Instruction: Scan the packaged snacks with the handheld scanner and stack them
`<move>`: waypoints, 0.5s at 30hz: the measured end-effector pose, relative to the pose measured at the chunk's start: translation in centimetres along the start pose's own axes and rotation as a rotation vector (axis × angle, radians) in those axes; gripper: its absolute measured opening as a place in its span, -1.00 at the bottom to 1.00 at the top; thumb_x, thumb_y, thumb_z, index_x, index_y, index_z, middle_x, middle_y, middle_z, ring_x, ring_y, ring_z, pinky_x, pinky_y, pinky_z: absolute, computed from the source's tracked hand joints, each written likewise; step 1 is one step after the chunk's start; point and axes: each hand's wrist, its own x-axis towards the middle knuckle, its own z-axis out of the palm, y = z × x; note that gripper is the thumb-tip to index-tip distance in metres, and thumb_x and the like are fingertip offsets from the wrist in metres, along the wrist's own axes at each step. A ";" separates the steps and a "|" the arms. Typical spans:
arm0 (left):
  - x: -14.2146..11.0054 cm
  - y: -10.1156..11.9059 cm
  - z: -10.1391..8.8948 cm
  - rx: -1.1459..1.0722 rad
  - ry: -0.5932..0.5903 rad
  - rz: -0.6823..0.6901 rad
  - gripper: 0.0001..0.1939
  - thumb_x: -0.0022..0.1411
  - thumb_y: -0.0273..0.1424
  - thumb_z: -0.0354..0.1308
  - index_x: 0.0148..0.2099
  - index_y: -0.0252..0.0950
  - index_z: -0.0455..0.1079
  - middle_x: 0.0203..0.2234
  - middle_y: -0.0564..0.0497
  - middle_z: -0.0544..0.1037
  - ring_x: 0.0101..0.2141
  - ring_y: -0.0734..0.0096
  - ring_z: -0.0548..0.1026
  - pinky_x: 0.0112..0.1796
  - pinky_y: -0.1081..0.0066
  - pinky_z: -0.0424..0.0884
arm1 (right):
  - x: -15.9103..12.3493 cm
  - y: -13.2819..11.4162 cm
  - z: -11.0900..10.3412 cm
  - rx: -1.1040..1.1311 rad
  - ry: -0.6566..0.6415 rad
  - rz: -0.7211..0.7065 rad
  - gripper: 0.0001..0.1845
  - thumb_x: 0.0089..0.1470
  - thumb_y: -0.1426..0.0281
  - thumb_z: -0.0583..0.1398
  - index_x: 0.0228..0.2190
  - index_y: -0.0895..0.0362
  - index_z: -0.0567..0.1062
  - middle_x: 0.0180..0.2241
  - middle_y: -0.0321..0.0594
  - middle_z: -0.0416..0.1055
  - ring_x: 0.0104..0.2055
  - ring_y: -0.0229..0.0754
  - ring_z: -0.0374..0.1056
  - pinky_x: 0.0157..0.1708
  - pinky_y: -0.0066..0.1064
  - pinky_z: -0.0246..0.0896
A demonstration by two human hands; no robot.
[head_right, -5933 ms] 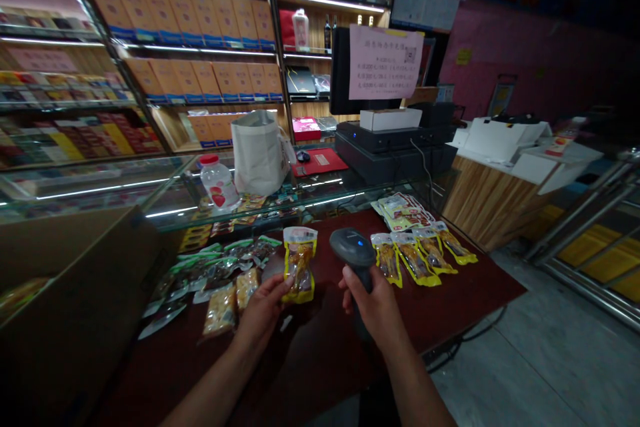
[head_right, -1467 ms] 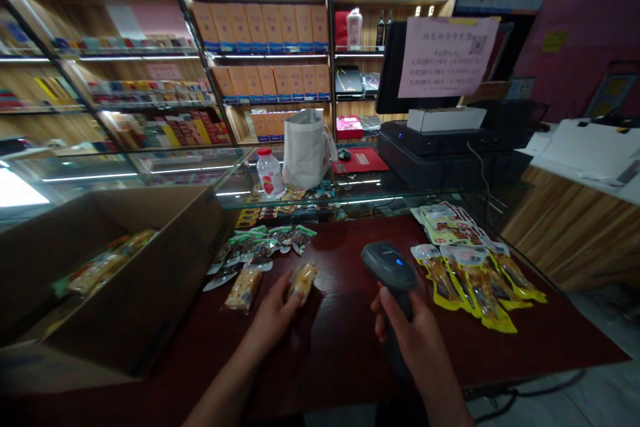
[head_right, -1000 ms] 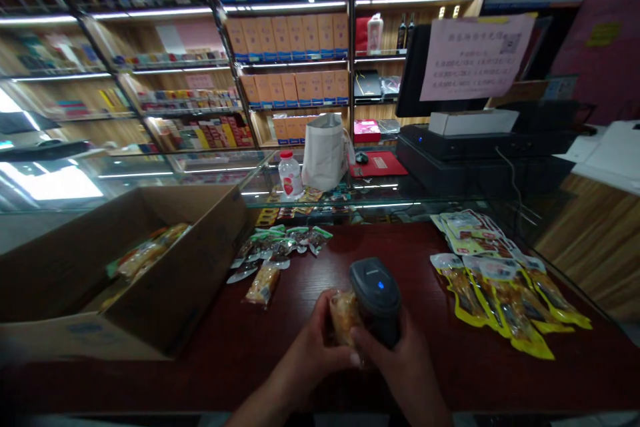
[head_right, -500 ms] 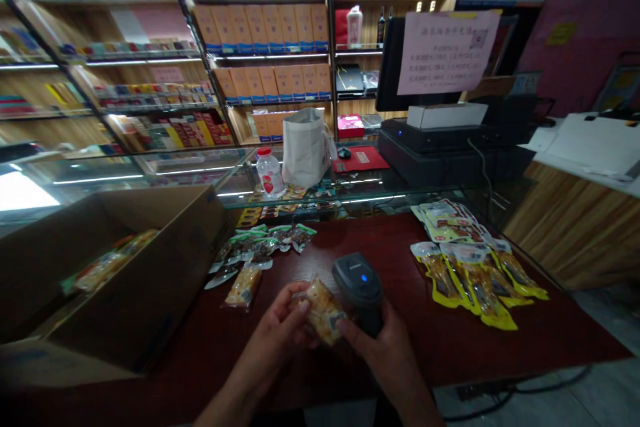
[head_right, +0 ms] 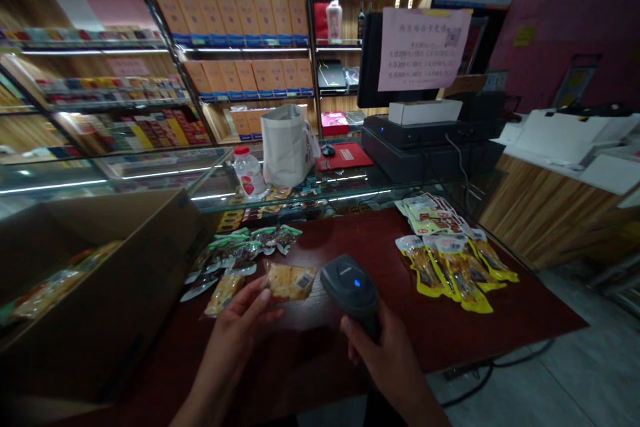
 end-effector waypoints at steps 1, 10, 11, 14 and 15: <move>0.2 0.1 -0.1 0.012 0.020 0.032 -0.34 -0.17 -0.22 0.48 -0.02 -0.38 0.44 -0.19 -0.06 0.57 -0.32 0.39 0.56 -0.36 0.45 0.56 | -0.2 0.0 -0.2 -0.015 -0.031 0.004 -0.51 0.06 -0.01 0.20 -0.35 0.21 0.39 -0.63 -0.29 0.33 -0.59 -0.29 0.26 -0.53 -0.48 0.16; 1.1 0.3 -0.3 0.091 0.045 0.098 -0.30 -0.15 -0.21 0.47 0.03 -0.40 0.40 -0.14 -0.08 0.56 -0.28 0.34 0.56 -0.33 0.41 0.57 | -0.7 -1.3 -1.0 -0.252 -0.146 -0.021 -0.59 0.01 0.08 0.26 -0.26 0.15 0.52 -0.55 -0.21 0.44 -0.54 -0.18 0.33 -0.51 -0.44 0.23; 1.2 0.3 -0.2 0.096 0.041 0.098 -0.30 -0.13 -0.21 0.47 0.04 -0.39 0.39 -0.13 -0.08 0.56 -0.27 0.34 0.56 -0.32 0.42 0.57 | -0.6 -1.5 -1.0 -0.250 -0.161 -0.016 -0.58 0.01 0.07 0.26 -0.24 0.14 0.53 -0.54 -0.21 0.45 -0.54 -0.18 0.33 -0.51 -0.44 0.23; 1.3 0.3 0.0 0.113 0.026 0.090 -0.28 -0.12 -0.19 0.46 0.06 -0.40 0.38 -0.12 -0.09 0.55 -0.25 0.32 0.56 -0.31 0.41 0.57 | -0.4 -1.6 -1.1 -0.252 -0.177 0.006 -0.55 0.01 0.05 0.25 -0.21 0.14 0.53 -0.54 -0.21 0.44 -0.53 -0.16 0.34 -0.50 -0.43 0.23; 1.4 0.3 0.2 0.119 0.023 0.089 -0.26 -0.13 -0.18 0.46 0.06 -0.41 0.37 -0.14 -0.10 0.56 -0.26 0.31 0.56 -0.31 0.41 0.57 | -0.4 -1.5 -1.1 -0.255 -0.174 0.012 -0.55 0.01 0.05 0.25 -0.20 0.14 0.53 -0.54 -0.21 0.44 -0.52 -0.16 0.34 -0.49 -0.42 0.23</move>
